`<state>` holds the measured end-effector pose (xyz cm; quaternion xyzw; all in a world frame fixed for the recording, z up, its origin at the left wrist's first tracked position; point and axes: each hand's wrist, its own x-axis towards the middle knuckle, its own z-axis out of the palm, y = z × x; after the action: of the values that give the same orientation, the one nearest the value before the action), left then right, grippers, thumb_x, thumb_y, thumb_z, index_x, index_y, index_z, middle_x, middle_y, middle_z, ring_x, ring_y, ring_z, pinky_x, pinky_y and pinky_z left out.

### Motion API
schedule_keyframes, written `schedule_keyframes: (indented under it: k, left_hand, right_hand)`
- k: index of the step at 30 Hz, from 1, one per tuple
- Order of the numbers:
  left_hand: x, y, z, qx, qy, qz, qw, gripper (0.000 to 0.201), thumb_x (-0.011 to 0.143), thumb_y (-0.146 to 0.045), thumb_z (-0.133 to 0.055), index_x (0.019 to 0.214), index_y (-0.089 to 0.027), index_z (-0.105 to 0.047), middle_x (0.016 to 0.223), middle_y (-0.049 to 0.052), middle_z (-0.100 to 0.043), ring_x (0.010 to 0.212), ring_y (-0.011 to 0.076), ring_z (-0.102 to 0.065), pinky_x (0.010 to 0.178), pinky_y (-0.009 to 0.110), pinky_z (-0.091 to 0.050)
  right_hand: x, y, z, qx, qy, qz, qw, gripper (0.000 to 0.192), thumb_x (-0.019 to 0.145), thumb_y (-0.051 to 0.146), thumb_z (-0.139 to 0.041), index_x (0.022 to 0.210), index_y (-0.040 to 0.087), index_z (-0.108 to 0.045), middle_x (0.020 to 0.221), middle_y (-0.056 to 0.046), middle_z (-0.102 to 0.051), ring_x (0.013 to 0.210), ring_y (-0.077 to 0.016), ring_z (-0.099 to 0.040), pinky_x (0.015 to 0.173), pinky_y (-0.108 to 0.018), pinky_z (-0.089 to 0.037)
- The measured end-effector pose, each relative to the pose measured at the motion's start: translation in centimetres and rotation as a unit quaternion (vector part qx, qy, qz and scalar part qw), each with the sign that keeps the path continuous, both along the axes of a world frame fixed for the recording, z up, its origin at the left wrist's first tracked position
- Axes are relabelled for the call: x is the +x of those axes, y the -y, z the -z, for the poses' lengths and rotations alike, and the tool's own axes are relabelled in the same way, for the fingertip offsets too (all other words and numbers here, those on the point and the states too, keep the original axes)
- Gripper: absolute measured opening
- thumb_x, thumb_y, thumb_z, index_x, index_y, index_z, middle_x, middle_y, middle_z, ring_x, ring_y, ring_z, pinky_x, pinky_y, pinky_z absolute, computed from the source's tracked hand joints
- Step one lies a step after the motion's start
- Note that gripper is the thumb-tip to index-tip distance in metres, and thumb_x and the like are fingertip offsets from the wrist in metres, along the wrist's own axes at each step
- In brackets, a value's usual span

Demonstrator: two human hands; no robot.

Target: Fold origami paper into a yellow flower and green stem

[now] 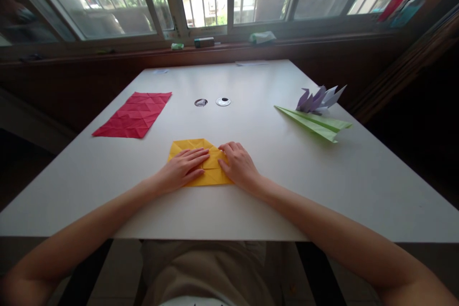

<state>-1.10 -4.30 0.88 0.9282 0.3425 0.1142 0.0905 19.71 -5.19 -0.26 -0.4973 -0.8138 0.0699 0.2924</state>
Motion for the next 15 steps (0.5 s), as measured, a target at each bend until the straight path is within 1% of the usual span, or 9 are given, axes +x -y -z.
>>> schedule_keyframes:
  k: [3,5,9,12,14,15]
  left_hand:
    - [-0.11,-0.13,0.04,-0.003,0.012,-0.006,1.000,0.041,0.088,-0.038,-0.030,0.125,-0.023,-0.040,0.132,0.003,-0.042,0.124,0.0169,-0.033,0.102,0.036,-0.026]
    - [-0.16,-0.17,0.11,-0.003,0.017,-0.007,1.000,0.040,0.087,-0.037,-0.032,0.123,-0.022,-0.042,0.132,0.004,-0.042,0.124,0.0178,-0.033,0.102,0.037,-0.027]
    - [-0.19,-0.09,0.20,0.000,0.020,-0.007,1.000,0.041,0.086,-0.038,-0.035,0.122,-0.021,-0.043,0.134,0.007,-0.038,0.125,0.0205,-0.031,0.102,0.039,-0.027]
    - [-0.28,-0.16,0.25,0.003,0.013,-0.006,1.000,0.043,0.085,-0.041,-0.036,0.123,-0.021,-0.041,0.134,0.008,-0.038,0.125,0.0200,-0.031,0.102,0.038,-0.027]
    - [-0.54,-0.51,0.39,0.011,0.012,-0.029,0.999,0.045,0.085,-0.043,-0.035,0.124,-0.020,-0.039,0.134,0.008,-0.038,0.125,0.0197,-0.031,0.103,0.038,-0.026]
    - [-0.78,-0.83,0.52,0.018,0.014,-0.054,0.998,0.046,0.085,-0.043,-0.034,0.124,-0.019,-0.039,0.134,0.009,-0.038,0.125,0.0198,-0.031,0.103,0.039,-0.025]
  right_hand:
    - [0.04,0.04,-0.12,-0.006,-0.012,-0.010,1.000,0.020,0.073,0.015,-0.052,0.093,0.017,-0.053,0.089,-0.006,-0.060,0.085,-0.0207,-0.052,0.078,-0.036,-0.045]
    - [0.06,0.06,-0.17,-0.006,-0.020,-0.020,1.000,0.021,0.074,0.015,-0.052,0.094,0.017,-0.054,0.091,-0.006,-0.061,0.087,-0.0205,-0.053,0.080,-0.036,-0.045]
    - [0.01,0.10,-0.25,0.000,-0.032,-0.077,0.997,0.025,0.078,0.011,-0.047,0.100,0.018,-0.055,0.100,-0.006,-0.062,0.097,-0.0191,-0.052,0.086,-0.035,-0.044]
    - [-0.07,0.16,-0.32,0.002,-0.034,-0.106,0.994,0.025,0.081,0.012,-0.042,0.097,0.020,-0.058,0.100,-0.005,-0.063,0.097,-0.0179,-0.054,0.087,-0.035,-0.045]
    - [-0.10,0.23,-0.39,0.002,-0.032,-0.109,0.994,0.024,0.082,0.013,-0.041,0.095,0.021,-0.060,0.099,-0.005,-0.064,0.096,-0.0180,-0.055,0.086,-0.036,-0.045]
    - [-0.10,0.26,-0.43,0.001,-0.030,-0.108,0.994,0.023,0.083,0.014,-0.041,0.094,0.021,-0.060,0.100,-0.005,-0.064,0.097,-0.0182,-0.055,0.086,-0.036,-0.045]
